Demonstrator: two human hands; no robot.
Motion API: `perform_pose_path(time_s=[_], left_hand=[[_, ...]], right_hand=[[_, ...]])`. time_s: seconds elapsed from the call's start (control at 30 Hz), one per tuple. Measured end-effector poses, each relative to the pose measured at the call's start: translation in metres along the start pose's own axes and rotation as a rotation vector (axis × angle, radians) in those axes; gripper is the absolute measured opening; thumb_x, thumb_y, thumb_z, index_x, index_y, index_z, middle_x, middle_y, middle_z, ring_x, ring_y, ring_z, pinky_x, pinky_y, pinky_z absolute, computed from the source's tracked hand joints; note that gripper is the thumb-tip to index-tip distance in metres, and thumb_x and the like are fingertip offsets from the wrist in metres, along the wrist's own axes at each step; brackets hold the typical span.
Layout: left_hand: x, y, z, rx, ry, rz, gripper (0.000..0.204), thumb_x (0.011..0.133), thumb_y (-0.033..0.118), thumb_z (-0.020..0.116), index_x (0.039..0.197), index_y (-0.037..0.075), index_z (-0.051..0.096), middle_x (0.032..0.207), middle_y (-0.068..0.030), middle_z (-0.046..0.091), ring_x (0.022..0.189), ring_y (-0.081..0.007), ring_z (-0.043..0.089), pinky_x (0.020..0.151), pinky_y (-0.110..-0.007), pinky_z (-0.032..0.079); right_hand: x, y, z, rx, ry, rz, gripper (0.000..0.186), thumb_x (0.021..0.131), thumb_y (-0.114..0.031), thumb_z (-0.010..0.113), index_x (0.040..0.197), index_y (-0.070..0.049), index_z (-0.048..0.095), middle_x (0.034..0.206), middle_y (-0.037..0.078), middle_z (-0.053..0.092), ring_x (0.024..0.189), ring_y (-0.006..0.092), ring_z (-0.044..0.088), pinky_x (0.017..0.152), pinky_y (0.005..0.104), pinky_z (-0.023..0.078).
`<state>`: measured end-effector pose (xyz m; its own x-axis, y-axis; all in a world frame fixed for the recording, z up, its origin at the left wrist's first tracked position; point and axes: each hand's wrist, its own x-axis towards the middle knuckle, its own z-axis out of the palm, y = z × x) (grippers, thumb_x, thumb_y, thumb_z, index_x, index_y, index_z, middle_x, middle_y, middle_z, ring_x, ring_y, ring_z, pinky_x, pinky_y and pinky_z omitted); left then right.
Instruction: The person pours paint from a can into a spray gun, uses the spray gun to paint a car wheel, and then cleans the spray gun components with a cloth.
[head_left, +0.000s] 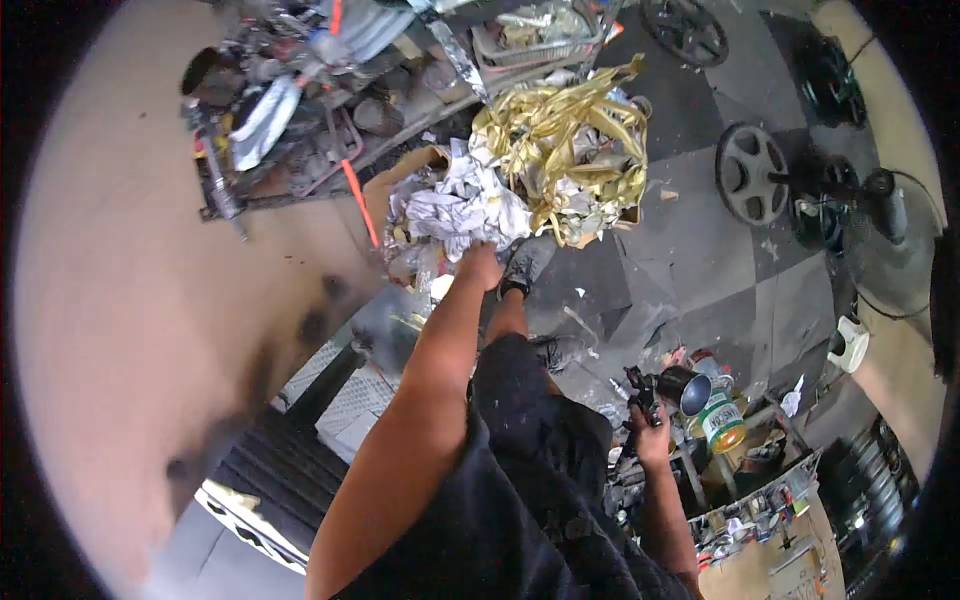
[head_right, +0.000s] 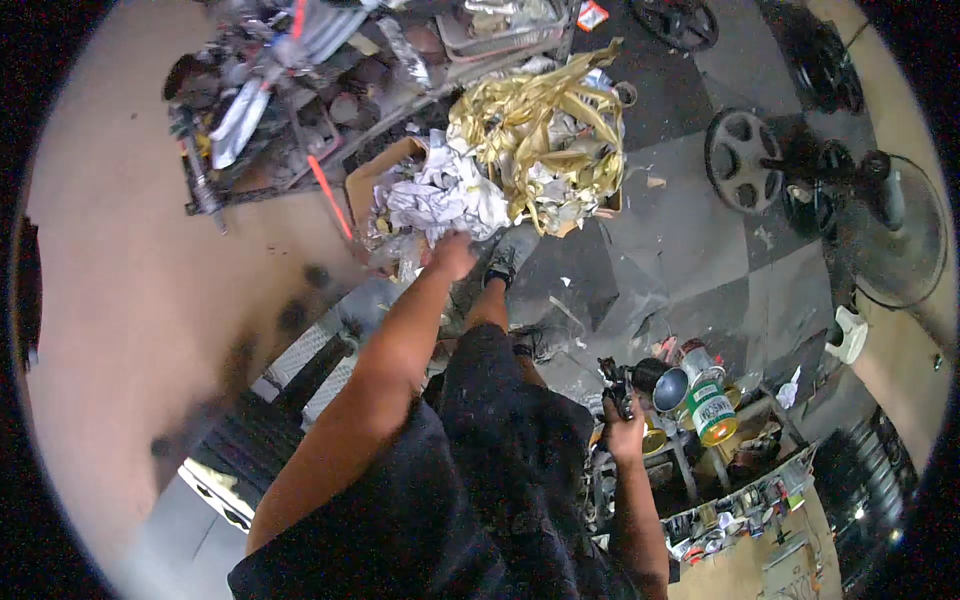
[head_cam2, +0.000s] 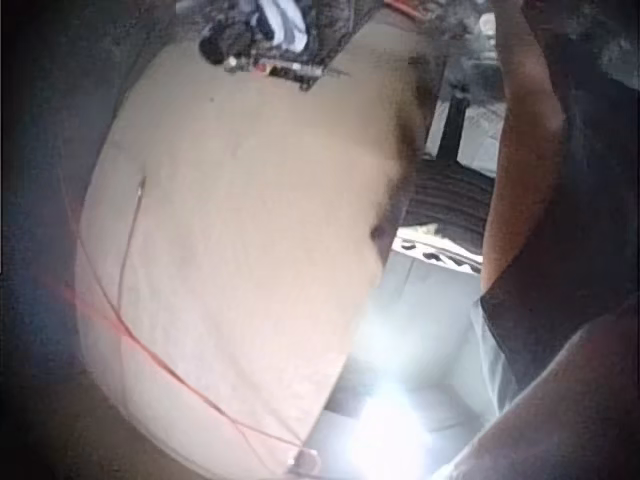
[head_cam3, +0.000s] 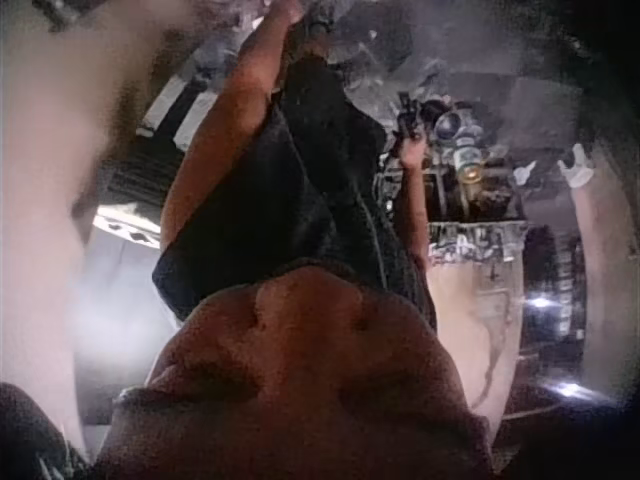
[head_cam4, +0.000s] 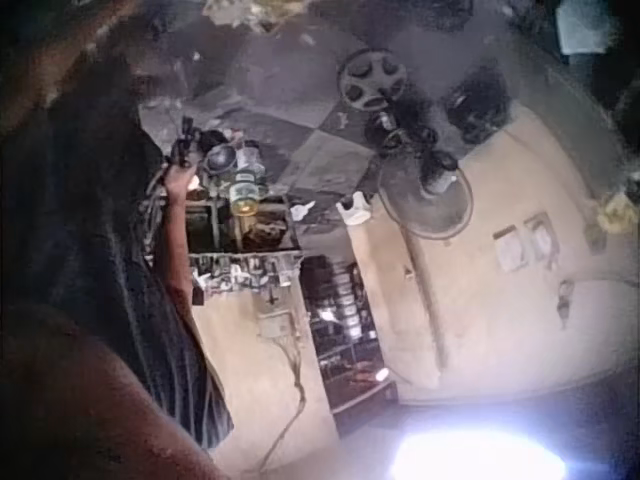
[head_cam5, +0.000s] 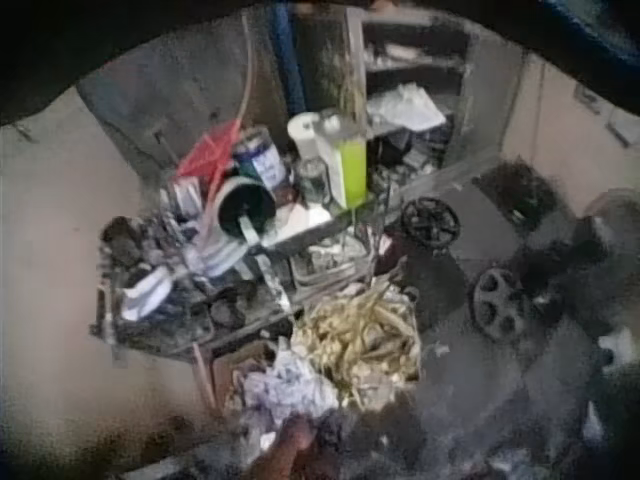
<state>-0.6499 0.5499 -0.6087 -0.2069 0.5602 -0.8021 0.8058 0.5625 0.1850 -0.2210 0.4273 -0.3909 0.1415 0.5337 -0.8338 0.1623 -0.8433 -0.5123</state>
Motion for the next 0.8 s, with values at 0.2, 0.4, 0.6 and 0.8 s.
perform_pose_path(time_s=[0.2,0.4,0.6,0.8], left_hand=[[0.115,-0.024,0.007,0.148,0.016,-0.117,0.036,0.081,0.016,0.063,0.114,0.003,0.069,0.134,-0.0147,0.059,0.132,-0.0317,0.050,0.104,-0.042,0.045],[0.087,-0.040,-0.032,-0.004,0.208,-0.031,0.031,0.084,0.022,0.067,0.110,0.006,0.069,0.113,-0.0169,0.069,0.111,-0.0335,0.064,0.095,-0.045,0.049],[0.005,-0.099,-0.060,-0.365,0.497,-0.226,0.033,0.087,0.027,0.069,0.110,0.003,0.068,0.098,-0.0241,0.070,0.090,-0.0417,0.068,0.079,-0.047,0.052],[-0.083,-0.095,-0.106,-0.961,0.352,-0.112,0.032,0.090,0.024,0.064,0.112,0.002,0.069,0.092,-0.0109,0.071,0.088,-0.0248,0.067,0.082,-0.038,0.051]], right_hand=[[0.052,-0.031,0.026,-0.214,-0.038,0.052,0.020,0.092,-0.004,0.067,0.112,-0.003,0.063,0.095,0.004,0.067,0.080,0.0125,0.062,0.073,0.0295,0.051],[0.073,-0.060,0.059,-0.385,-0.157,-0.004,0.032,0.090,-0.006,0.069,0.121,-0.001,0.062,0.103,0.007,0.068,0.095,0.0154,0.062,0.087,0.0305,0.048],[0.073,-0.144,0.120,-0.504,-0.394,-0.180,0.041,0.090,-0.014,0.070,0.127,0.000,0.060,0.109,0.013,0.067,0.099,0.0211,0.063,0.091,0.0328,0.048],[0.056,-0.220,0.184,-0.577,-0.607,-0.314,0.040,0.089,-0.014,0.070,0.126,-0.001,0.061,0.102,0.013,0.069,0.093,0.0184,0.063,0.086,0.0330,0.049]])
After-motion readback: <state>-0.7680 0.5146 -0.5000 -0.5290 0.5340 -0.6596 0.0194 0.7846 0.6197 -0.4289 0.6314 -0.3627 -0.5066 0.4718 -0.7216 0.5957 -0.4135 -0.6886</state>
